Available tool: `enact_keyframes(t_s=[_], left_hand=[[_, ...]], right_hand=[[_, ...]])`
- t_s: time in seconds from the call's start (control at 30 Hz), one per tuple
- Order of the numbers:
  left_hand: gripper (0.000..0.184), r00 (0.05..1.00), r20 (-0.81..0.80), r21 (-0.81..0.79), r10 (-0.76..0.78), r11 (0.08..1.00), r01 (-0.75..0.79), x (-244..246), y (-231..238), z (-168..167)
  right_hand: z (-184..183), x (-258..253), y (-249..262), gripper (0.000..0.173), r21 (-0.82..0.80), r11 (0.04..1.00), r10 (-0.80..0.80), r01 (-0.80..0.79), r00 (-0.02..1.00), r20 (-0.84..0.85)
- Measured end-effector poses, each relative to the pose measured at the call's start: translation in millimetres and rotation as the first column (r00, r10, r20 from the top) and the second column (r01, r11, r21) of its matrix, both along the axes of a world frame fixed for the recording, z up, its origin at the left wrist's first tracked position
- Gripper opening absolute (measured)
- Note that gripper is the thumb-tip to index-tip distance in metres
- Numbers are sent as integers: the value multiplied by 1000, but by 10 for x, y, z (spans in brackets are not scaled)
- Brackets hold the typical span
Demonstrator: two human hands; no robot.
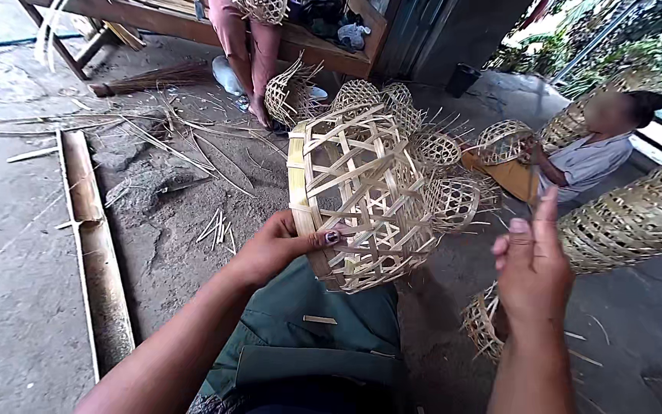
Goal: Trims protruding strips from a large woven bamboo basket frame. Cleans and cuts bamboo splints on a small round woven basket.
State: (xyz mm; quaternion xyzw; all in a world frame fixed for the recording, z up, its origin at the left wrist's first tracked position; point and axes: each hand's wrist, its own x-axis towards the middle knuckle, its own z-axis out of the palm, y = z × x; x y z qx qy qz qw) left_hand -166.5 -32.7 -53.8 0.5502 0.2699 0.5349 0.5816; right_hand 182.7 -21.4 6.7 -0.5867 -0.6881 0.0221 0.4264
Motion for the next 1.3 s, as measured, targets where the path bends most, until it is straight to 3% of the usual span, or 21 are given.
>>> enact_keyframes(t_s=[0.1, 0.2, 0.33, 0.43, 0.5, 0.53, 0.6, 0.63, 0.7, 0.83, 1.0, 1.2, 1.3], left_hand=[[5, 998, -18, -126, 68, 989, -70, 1, 100, -97], [6, 982, -126, -187, 144, 968, -166, 221, 118, -41], [12, 947, -229, -132, 225, 957, -259, 349, 83, -18], [14, 923, -262, -106, 283, 942, -319, 294, 89, -68], [8, 958, -191, -108, 213, 966, -236, 223, 57, -86], [14, 980, -120, -115, 157, 979, -170, 178, 34, -88], [49, 999, 52, -97, -3, 995, 8, 49, 13, -82], [54, 985, 161, -87, -69, 993, 84, -11, 15, -66], [48, 942, 320, -120, -99, 982, 144, -83, 5, 16], [23, 970, 220, -337, 103, 941, -23, -14, -70, 239], [16, 984, 175, -431, 38, 902, 42, -15, -96, 225], [12, 990, 55, -344, -130, 929, 140, 33, -87, 115], [9, 994, 64, -307, -86, 946, 102, 139, -82, 159]], right_hand=[[-57, 59, 57, 58, -101, 979, 118, -177, 896, -428], [-266, -220, 63, 76, -88, 905, 293, -417, 758, -582], [-410, -478, 105, 99, -28, 910, 329, -414, 761, -559], [-450, -567, 120, 86, -9, 896, 352, -444, 724, -593], [-454, -582, 120, 78, -5, 877, 381, -480, 702, -602], [-447, -582, 111, 78, -4, 868, 392, -496, 691, -608], [-418, -574, 95, 80, 3, 859, 402, -511, 672, -622], [-403, -559, 84, 86, 5, 858, 402, -514, 665, -629], [-394, -536, 80, 89, -2, 864, 386, -503, 665, -640], [-423, -575, 86, 86, -7, 872, 370, -489, 669, -645], [-508, -547, 174, 93, -4, 868, 393, -496, 692, -606], [-636, -342, 318, 90, -39, 824, 442, -566, 684, -580], [-584, -314, 316, 82, -25, 912, 353, -410, 813, -463]])
